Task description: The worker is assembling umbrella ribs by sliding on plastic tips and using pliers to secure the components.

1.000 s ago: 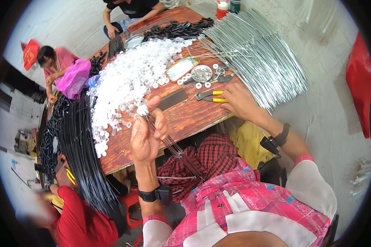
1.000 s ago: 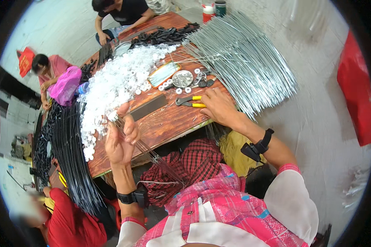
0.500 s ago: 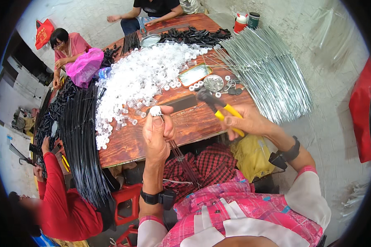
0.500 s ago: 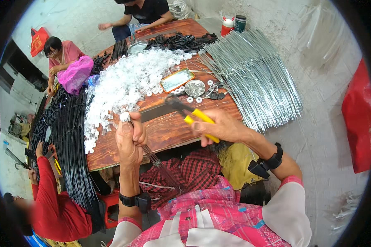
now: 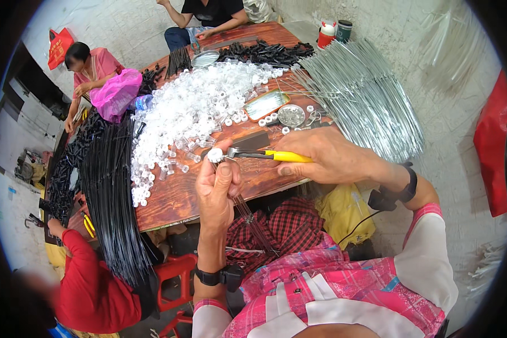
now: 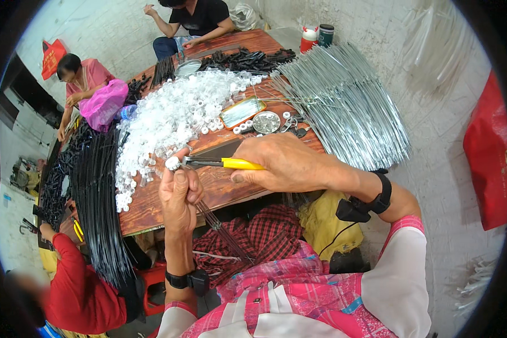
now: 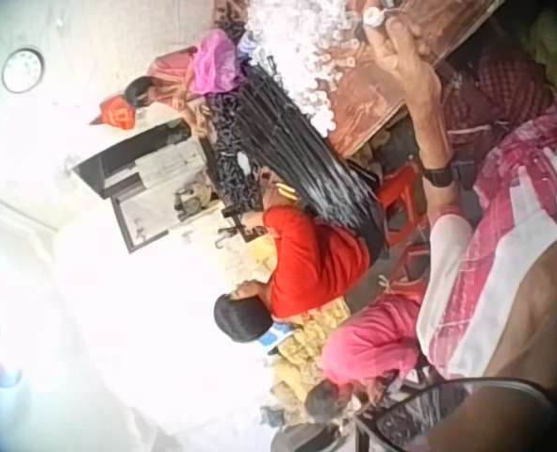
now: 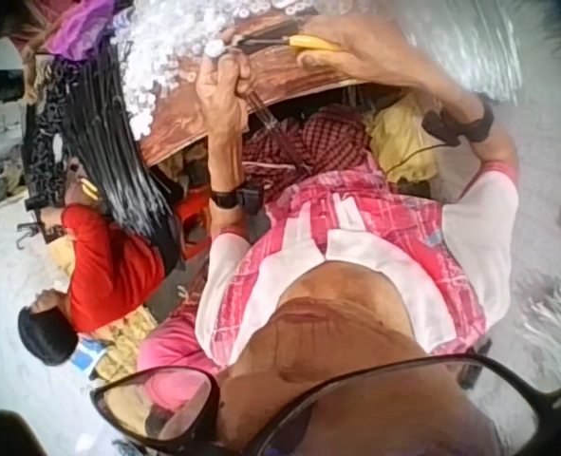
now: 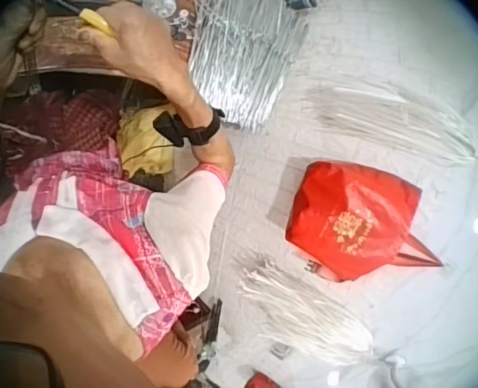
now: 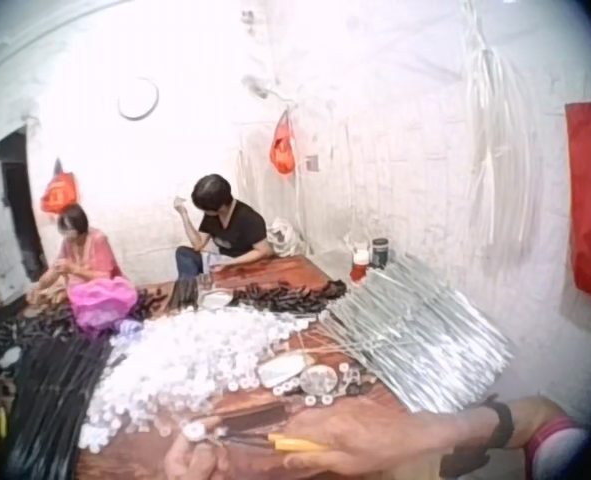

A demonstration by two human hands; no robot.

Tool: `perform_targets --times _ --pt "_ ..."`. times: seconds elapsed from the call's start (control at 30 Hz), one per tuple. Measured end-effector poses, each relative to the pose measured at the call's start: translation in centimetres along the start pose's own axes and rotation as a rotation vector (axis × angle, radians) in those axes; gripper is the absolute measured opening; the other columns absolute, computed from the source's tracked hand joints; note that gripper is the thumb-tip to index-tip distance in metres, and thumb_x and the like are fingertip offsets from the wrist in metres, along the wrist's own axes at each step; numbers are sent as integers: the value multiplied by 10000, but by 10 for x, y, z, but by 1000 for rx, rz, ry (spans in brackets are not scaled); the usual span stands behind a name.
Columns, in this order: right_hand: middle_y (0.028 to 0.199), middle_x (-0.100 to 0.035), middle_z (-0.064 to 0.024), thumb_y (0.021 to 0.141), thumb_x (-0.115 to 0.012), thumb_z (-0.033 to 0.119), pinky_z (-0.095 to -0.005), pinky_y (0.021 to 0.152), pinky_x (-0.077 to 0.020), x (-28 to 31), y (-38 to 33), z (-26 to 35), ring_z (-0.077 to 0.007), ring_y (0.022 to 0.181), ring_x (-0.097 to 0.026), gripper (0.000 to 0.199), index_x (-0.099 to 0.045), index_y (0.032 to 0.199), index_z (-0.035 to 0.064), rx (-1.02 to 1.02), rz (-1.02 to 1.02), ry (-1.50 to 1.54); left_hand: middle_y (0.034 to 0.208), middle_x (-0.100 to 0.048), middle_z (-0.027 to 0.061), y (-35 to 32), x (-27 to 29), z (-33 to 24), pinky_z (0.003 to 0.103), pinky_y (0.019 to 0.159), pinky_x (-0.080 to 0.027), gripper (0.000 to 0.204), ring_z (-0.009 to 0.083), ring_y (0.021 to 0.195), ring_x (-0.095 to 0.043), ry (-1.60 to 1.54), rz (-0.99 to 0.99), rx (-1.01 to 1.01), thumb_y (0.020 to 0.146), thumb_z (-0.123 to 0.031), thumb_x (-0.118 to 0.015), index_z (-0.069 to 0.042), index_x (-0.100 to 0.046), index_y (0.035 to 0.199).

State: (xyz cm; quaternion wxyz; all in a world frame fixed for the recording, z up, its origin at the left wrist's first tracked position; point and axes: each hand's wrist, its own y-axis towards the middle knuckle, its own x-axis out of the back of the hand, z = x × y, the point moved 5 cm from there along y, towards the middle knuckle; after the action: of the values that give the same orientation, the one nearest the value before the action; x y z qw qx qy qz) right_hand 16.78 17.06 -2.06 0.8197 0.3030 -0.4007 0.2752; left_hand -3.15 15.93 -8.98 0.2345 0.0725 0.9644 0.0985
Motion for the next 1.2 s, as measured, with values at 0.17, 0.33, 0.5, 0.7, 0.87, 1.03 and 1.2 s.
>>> perform_targets --times 0.17,0.33,0.5,0.7,0.87,1.03,1.2 --pt "1035 -663 -128 876 -695 268 -400 812 -509 -1 5 2 -326 965 -650 312 -641 1056 20 -35 75 46 713 -478 -18 -1 2 1 186 479 -308 491 33 544 -380 5 -23 17 995 -275 -576 5 -439 1373" --pt "956 -639 -123 856 -712 300 -401 753 -503 -11 3 -3 -324 870 -636 325 -637 1003 20 28 3 -44 723 -497 -17 0 5 2 190 490 -313 437 32 550 -384 -57 -9 30 996 -242 -581 6 -483 1342" --pt "896 -609 -129 846 -715 320 -396 685 -492 -23 -1 0 -310 801 -618 347 -628 963 5 50 -119 -215 768 -563 10 4 9 5 172 511 -317 413 22 584 -395 76 -141 -23 977 -158 -601 14 -506 1340" --pt "830 -604 -130 898 -663 345 -417 633 -502 -22 -2 -2 -322 736 -622 338 -643 972 16 176 -248 -43 716 -532 -1 2 13 1 187 507 -315 482 39 570 -398 11 -119 -6 959 -169 -621 41 -478 1368" --pt "756 -594 -125 877 -695 300 -388 612 -476 -25 1 -9 -298 683 -614 327 -641 924 -19 152 -183 43 674 -477 -7 8 1 -9 209 490 -316 527 61 547 -400 -275 7 81 960 -224 -621 70 -459 1366" --pt "618 -544 -109 980 -498 496 -333 477 -434 -38 0 -22 -217 510 -537 493 -609 844 35 -288 372 803 699 -529 -13 1 15 -5 181 486 -306 450 35 563 -431 51 -74 56 954 -196 -638 68 -539 1305" --pt "603 -548 -75 978 -371 635 -246 375 -394 -72 -22 -23 -125 432 -517 622 -550 911 42 -362 642 1594 663 -488 -11 3 4 2 220 476 -332 435 54 526 -397 53 -6 72 977 -256 -613 47 -543 1282"
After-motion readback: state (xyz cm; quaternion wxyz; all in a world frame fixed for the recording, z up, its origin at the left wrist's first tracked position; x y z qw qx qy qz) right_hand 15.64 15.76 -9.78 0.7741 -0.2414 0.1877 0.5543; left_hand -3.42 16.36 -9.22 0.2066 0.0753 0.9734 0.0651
